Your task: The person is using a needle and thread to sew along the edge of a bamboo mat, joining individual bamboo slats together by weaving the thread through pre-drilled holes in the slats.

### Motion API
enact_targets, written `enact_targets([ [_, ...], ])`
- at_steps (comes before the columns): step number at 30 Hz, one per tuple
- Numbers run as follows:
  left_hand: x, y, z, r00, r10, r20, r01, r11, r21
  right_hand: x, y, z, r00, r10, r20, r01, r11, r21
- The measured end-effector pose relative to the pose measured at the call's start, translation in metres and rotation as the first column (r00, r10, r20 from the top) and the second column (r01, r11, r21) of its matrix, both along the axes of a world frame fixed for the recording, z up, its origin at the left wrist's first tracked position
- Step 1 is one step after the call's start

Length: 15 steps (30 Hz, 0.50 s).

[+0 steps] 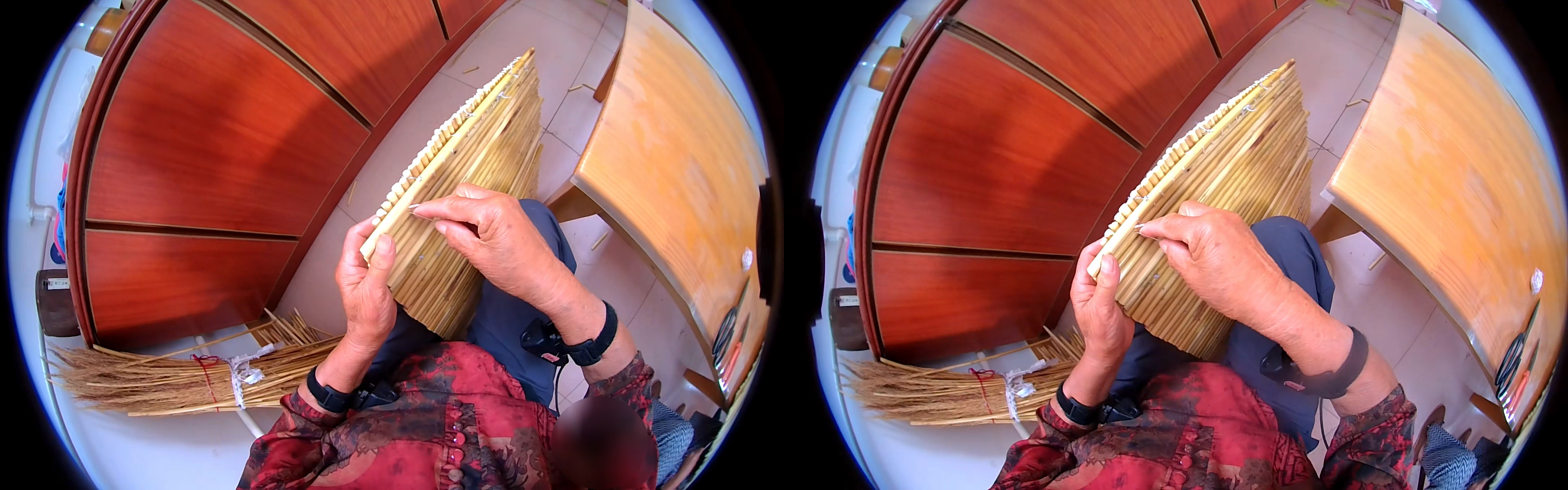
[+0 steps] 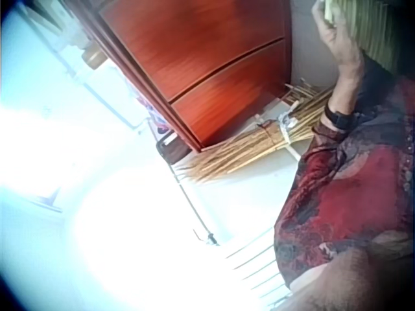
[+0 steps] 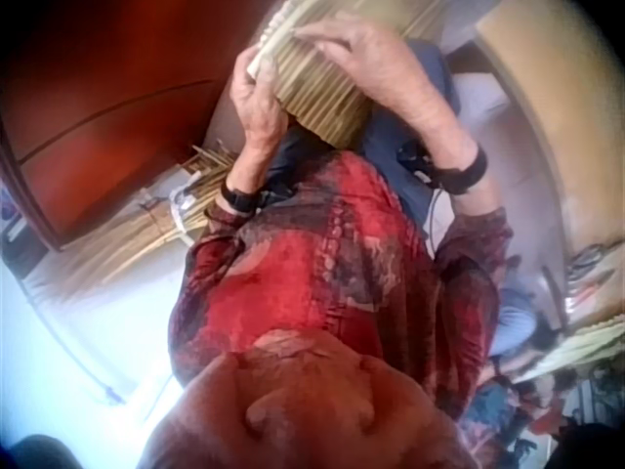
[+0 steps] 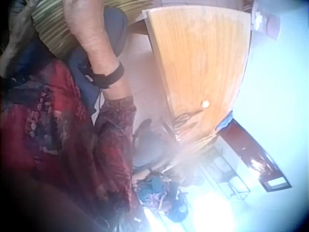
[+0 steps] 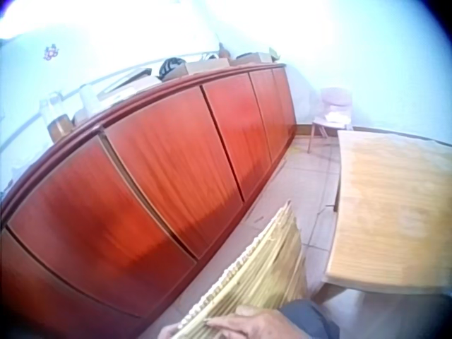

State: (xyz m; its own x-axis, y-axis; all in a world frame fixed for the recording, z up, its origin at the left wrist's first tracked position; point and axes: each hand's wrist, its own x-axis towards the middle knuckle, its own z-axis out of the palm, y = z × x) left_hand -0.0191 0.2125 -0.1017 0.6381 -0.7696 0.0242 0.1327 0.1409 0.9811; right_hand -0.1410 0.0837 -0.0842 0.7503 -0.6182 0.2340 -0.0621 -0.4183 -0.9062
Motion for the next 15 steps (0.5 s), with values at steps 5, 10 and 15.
enact_targets([
  [5,0.0016,0.0013,-0.0019,1.000,0.006,0.000,-0.006,1.000,0.012,-0.0001,-0.0017,0.0017,0.999,0.027,-0.021,-0.028,1.000,-0.012],
  [10,0.0013,0.0011,-0.0031,1.000,0.014,0.007,-0.014,1.000,0.012,-0.0009,-0.0035,0.0022,0.999,0.034,-0.033,-0.035,0.999,-0.015],
  [15,-0.0001,0.0029,-0.0033,0.999,0.001,0.044,-0.002,1.000,0.024,-0.0035,-0.0048,0.0091,0.998,0.044,-0.053,-0.046,0.998,-0.044],
])
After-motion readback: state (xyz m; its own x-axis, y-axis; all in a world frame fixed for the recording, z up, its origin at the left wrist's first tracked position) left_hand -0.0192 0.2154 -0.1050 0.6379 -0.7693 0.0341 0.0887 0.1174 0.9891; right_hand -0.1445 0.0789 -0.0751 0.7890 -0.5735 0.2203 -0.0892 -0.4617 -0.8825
